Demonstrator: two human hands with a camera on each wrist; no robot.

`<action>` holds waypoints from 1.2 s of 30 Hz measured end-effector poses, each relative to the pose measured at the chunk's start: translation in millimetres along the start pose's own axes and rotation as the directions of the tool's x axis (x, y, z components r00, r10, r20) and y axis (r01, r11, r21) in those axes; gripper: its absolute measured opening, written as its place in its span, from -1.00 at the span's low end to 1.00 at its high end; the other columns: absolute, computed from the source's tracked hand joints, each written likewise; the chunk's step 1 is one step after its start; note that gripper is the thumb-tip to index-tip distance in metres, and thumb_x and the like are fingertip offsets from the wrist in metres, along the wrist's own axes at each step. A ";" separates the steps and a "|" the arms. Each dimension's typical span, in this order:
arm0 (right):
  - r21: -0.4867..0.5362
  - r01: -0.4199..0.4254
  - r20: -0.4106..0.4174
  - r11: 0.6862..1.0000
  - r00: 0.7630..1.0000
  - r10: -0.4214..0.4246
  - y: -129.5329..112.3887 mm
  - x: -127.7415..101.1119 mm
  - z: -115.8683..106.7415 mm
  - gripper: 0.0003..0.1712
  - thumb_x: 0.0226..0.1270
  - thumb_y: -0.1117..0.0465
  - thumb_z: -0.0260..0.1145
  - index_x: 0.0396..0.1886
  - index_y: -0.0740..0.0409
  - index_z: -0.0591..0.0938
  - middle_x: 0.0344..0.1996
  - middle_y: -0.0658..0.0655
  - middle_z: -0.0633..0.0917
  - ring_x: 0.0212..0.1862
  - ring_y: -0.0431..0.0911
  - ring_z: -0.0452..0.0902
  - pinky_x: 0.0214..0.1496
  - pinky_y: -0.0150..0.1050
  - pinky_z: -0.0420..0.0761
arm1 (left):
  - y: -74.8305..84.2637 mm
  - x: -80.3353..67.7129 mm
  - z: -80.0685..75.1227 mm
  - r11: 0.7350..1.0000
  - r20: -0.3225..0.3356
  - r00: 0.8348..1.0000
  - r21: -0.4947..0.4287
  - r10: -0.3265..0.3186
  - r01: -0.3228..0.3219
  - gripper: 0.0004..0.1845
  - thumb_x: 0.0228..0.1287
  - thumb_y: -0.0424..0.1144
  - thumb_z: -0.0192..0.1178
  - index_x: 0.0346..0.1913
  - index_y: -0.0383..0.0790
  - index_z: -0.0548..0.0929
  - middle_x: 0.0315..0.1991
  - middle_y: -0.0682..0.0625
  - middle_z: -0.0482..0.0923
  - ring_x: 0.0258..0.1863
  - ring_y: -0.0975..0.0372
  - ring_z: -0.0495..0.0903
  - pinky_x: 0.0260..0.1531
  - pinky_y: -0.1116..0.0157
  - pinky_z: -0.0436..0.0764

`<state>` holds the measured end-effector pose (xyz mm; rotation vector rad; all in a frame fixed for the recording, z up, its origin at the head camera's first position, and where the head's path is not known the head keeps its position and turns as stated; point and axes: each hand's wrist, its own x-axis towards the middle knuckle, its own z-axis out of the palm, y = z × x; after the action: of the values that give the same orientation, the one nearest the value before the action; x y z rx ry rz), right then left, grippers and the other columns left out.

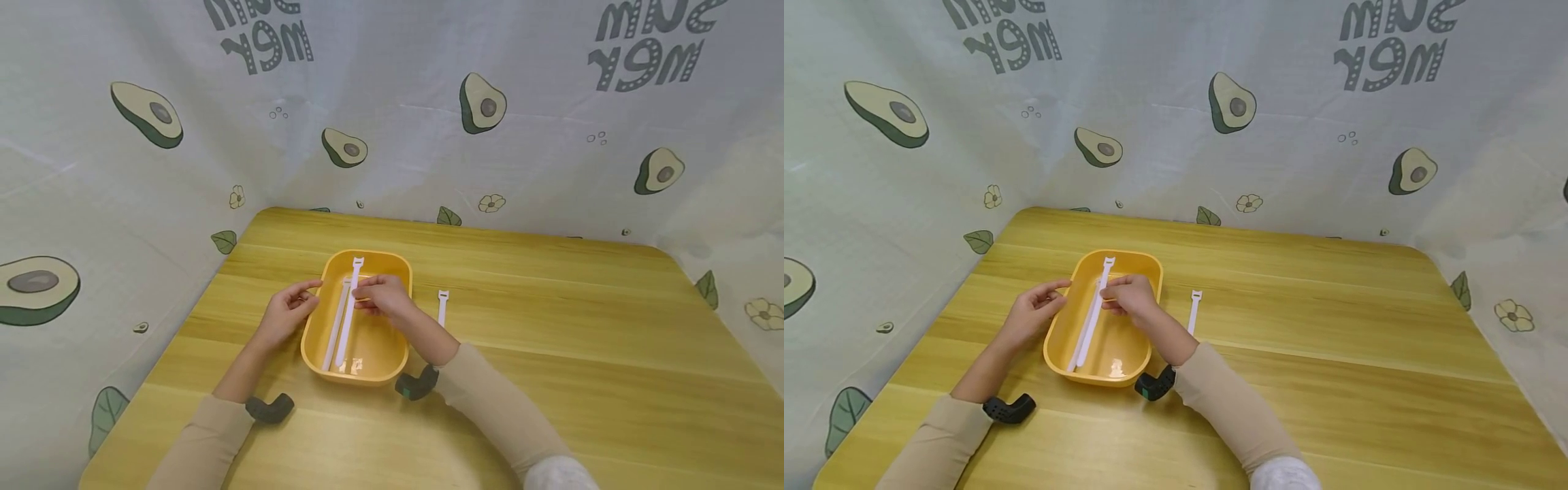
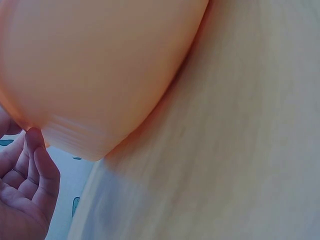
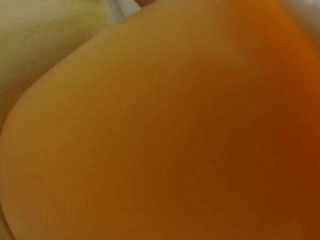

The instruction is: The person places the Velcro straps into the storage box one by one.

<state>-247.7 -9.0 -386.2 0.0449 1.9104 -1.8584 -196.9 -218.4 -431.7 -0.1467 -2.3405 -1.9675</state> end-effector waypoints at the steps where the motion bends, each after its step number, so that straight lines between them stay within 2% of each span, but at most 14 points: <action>1: -0.002 0.003 -0.006 1.000 1.000 -0.003 1.1 1.1 0.2 -0.86 0.27 0.43 0.32 -0.19 0.36 0.57 -0.41 0.14 0.65 -0.54 -0.17 0.61 -0.48 -0.41 0.58 | 0.1 0.1 0.2 1.000 0.000 1.000 -0.002 0.000 0.000 -0.62 0.40 -0.35 0.17 0.21 -0.44 0.52 -0.28 -0.09 0.50 -0.45 0.34 0.45 -0.45 0.48 0.47; 7: -0.020 0.014 -0.038 1.000 0.999 -0.015 7.9 7.3 3.0 -0.91 0.24 0.47 0.31 -0.28 0.37 0.56 -0.50 0.13 0.64 -0.61 -0.19 0.57 -0.57 -0.41 0.55 | 1.6 -0.2 0.7 1.000 0.000 1.000 -0.004 0.006 -0.006 -0.62 0.40 -0.35 0.17 0.21 -0.43 0.52 -0.29 -0.07 0.50 -0.45 0.34 0.45 -0.46 0.48 0.47; 14: -0.082 -0.022 -0.074 0.996 0.997 0.016 11.3 9.9 5.3 -0.89 0.20 0.48 0.34 -0.31 0.33 0.57 -0.53 0.15 0.66 -0.64 -0.19 0.57 -0.63 -0.44 0.50 | 1.4 -1.2 1.0 1.000 -0.001 1.000 -0.006 0.010 -0.010 -0.61 0.39 -0.37 0.17 0.21 -0.45 0.51 -0.29 -0.06 0.50 -0.46 0.34 0.45 -0.46 0.48 0.47; 21: -0.138 -0.067 -0.097 0.988 0.994 0.054 13.3 12.0 10.1 -0.90 0.17 0.50 0.36 -0.34 0.36 0.59 -0.69 0.10 0.62 -0.71 -0.21 0.53 -0.70 -0.45 0.45 | 0.6 -0.8 -0.8 1.000 -0.003 1.000 -0.011 0.010 -0.010 -0.60 0.39 -0.35 0.18 0.22 -0.46 0.51 -0.29 -0.06 0.49 -0.45 0.34 0.44 -0.46 0.49 0.47; 28: -0.211 -0.108 -0.123 0.971 0.989 0.083 16.2 11.6 13.9 -0.91 0.16 0.50 0.36 -0.41 0.33 0.59 -0.74 0.10 0.59 -0.72 -0.21 0.52 -0.72 -0.46 0.43 | -0.5 -2.5 -1.9 1.000 -0.008 1.000 0.002 0.027 -0.027 -0.61 0.39 -0.37 0.18 0.20 -0.50 0.50 -0.31 -0.04 0.50 -0.47 0.34 0.43 -0.48 0.48 0.45; 36: -0.318 -0.115 -0.164 0.941 0.984 0.065 20.1 14.3 15.3 -0.88 0.14 0.48 0.39 -0.49 0.31 0.59 -0.77 0.08 0.58 -0.75 -0.23 0.48 -0.73 -0.45 0.41 | -0.5 -2.7 0.0 0.999 -0.002 0.999 0.007 0.033 -0.033 -0.61 0.38 -0.37 0.18 0.20 -0.47 0.52 -0.31 -0.03 0.49 -0.47 0.35 0.43 -0.48 0.49 0.45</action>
<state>-248.9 -26.2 -409.5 0.1679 2.2587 -1.4941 -194.2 -218.6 -432.6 -0.1815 -2.3277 -1.9440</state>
